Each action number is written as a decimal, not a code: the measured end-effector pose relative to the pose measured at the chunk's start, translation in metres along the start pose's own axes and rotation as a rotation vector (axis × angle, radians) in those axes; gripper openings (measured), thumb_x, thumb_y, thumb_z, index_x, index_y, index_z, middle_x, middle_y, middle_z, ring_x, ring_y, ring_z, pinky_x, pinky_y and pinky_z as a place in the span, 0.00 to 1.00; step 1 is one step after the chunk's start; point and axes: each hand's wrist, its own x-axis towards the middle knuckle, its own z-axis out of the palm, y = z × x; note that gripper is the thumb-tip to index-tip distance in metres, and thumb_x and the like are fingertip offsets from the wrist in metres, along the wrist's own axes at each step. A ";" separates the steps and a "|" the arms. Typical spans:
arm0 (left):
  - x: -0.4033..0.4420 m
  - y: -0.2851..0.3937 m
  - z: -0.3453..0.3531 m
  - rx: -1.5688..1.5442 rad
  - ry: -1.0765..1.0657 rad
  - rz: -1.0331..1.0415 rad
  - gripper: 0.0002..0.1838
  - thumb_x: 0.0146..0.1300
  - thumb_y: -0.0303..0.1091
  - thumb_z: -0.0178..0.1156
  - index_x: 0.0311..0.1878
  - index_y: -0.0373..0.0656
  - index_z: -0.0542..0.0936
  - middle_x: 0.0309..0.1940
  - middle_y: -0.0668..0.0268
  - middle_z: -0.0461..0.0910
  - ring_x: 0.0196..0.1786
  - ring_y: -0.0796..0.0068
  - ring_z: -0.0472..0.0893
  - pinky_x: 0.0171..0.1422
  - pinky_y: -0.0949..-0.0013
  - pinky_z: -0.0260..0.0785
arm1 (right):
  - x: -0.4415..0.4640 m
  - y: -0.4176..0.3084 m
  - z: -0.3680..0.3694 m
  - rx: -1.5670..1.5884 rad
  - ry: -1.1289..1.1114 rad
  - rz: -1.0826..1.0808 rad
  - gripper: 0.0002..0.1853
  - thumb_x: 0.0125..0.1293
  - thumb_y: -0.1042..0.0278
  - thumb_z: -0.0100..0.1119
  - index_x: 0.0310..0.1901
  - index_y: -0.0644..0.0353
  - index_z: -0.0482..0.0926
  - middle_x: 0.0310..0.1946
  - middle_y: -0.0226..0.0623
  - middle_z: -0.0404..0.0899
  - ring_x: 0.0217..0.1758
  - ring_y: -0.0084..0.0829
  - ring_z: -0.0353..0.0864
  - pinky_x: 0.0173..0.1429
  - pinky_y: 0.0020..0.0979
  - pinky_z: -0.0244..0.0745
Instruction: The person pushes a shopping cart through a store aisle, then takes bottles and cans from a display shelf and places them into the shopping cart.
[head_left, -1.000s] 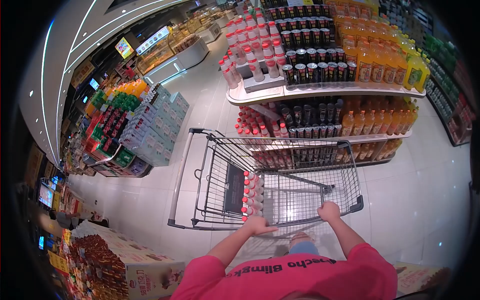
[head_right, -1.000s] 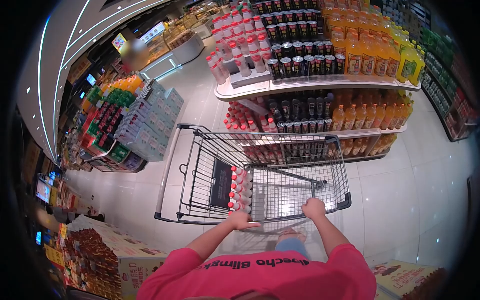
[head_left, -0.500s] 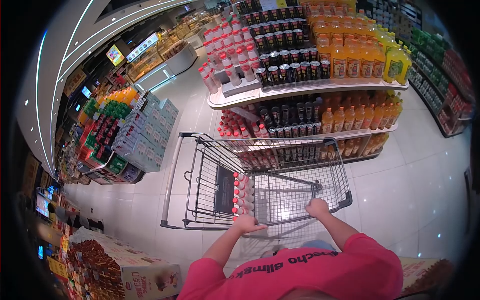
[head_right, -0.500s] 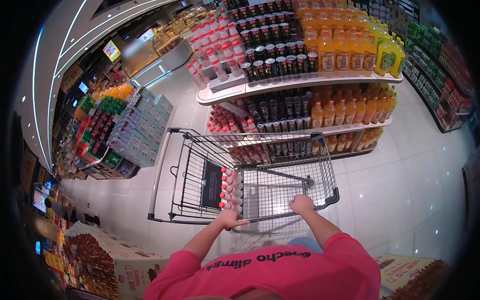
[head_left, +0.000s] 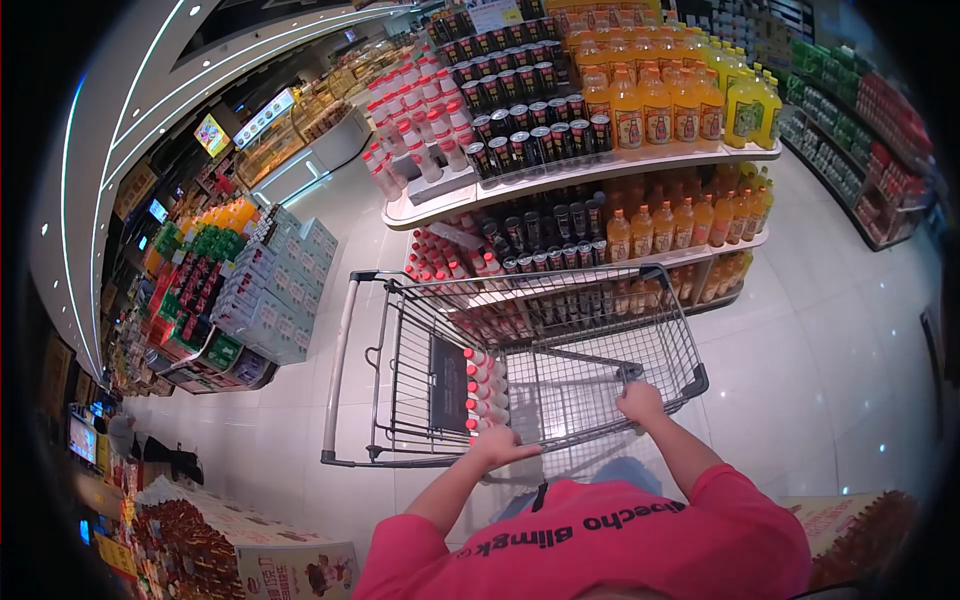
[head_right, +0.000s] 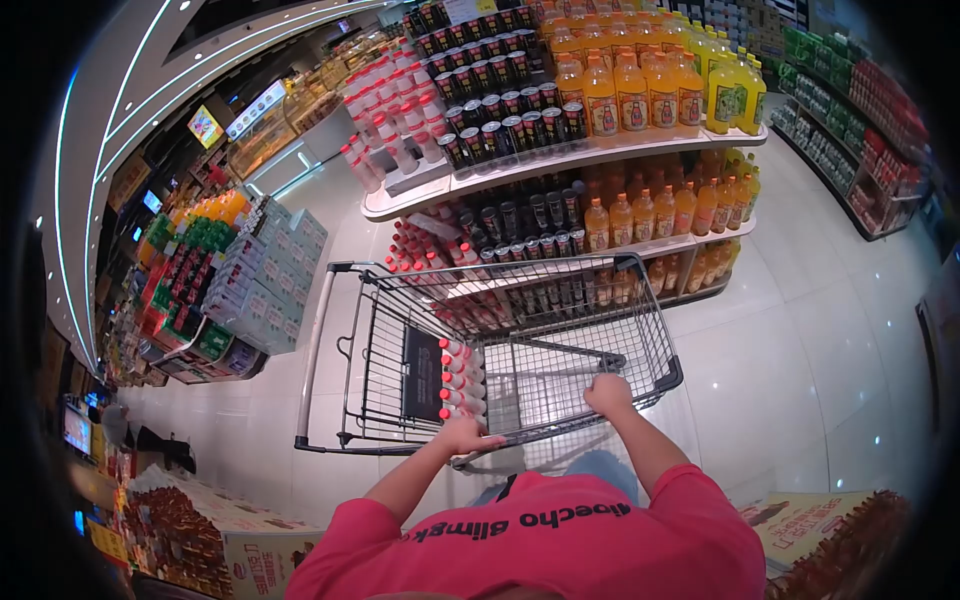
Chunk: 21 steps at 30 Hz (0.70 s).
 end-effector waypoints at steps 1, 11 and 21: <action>-0.006 0.001 -0.005 -0.006 0.003 -0.003 0.45 0.47 0.79 0.45 0.27 0.38 0.84 0.23 0.52 0.80 0.33 0.54 0.81 0.40 0.59 0.72 | -0.004 -0.004 -0.003 -0.003 0.008 0.008 0.14 0.48 0.57 0.56 0.29 0.57 0.84 0.29 0.45 0.82 0.35 0.44 0.81 0.43 0.41 0.77; 0.014 0.043 -0.013 0.020 -0.011 0.020 0.47 0.48 0.80 0.41 0.27 0.37 0.84 0.23 0.53 0.81 0.32 0.55 0.81 0.39 0.58 0.71 | 0.007 0.034 -0.024 -0.008 0.066 0.011 0.12 0.45 0.57 0.57 0.28 0.52 0.84 0.27 0.40 0.82 0.34 0.42 0.81 0.41 0.39 0.77; 0.031 0.076 -0.022 -0.018 0.006 0.050 0.47 0.50 0.79 0.40 0.26 0.35 0.83 0.24 0.49 0.80 0.33 0.50 0.80 0.40 0.55 0.70 | 0.020 0.058 -0.049 -0.030 -0.008 0.113 0.11 0.45 0.58 0.57 0.29 0.49 0.85 0.28 0.35 0.83 0.37 0.37 0.82 0.44 0.36 0.77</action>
